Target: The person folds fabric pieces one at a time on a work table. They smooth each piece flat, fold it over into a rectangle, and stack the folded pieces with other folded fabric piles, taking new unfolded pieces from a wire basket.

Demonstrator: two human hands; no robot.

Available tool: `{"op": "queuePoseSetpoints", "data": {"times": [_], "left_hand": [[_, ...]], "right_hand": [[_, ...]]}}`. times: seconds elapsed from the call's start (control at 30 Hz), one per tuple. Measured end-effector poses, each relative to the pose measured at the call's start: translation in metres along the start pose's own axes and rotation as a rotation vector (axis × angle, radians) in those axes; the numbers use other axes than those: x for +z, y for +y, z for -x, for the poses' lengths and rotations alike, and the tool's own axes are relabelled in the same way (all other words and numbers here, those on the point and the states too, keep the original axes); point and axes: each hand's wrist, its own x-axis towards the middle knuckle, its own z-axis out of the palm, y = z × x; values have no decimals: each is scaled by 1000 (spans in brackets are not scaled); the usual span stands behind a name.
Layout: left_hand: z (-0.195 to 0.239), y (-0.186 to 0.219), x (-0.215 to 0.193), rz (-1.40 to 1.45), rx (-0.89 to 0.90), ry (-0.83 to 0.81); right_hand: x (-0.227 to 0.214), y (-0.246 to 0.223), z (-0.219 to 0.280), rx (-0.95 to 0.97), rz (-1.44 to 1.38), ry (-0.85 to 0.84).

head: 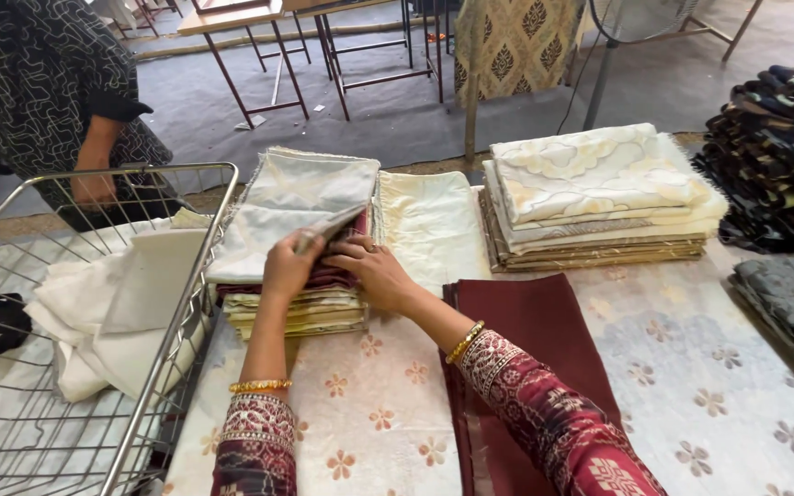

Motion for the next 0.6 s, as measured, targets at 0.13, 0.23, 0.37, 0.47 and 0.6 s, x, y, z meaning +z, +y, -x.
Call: {"op": "queuePoseSetpoints", "data": {"times": [0.13, 0.23, 0.37, 0.47, 0.6], "left_hand": [[15, 0, -19, -256, 180, -105], [9, -22, -27, -469, 233, -162], [-4, -52, -38, -466, 157, -164], [-7, -65, -48, -496, 146, -101], [-5, -63, -53, -473, 80, -71]], "right_hand": [[-3, 6, -8, 43, -34, -113], [-9, 1, -11, 77, -94, -150], [-20, -8, -12, -15, -109, -44], [-26, -5, -9, -74, -161, 67], [-31, 15, -6, -139, -216, 260]]}}
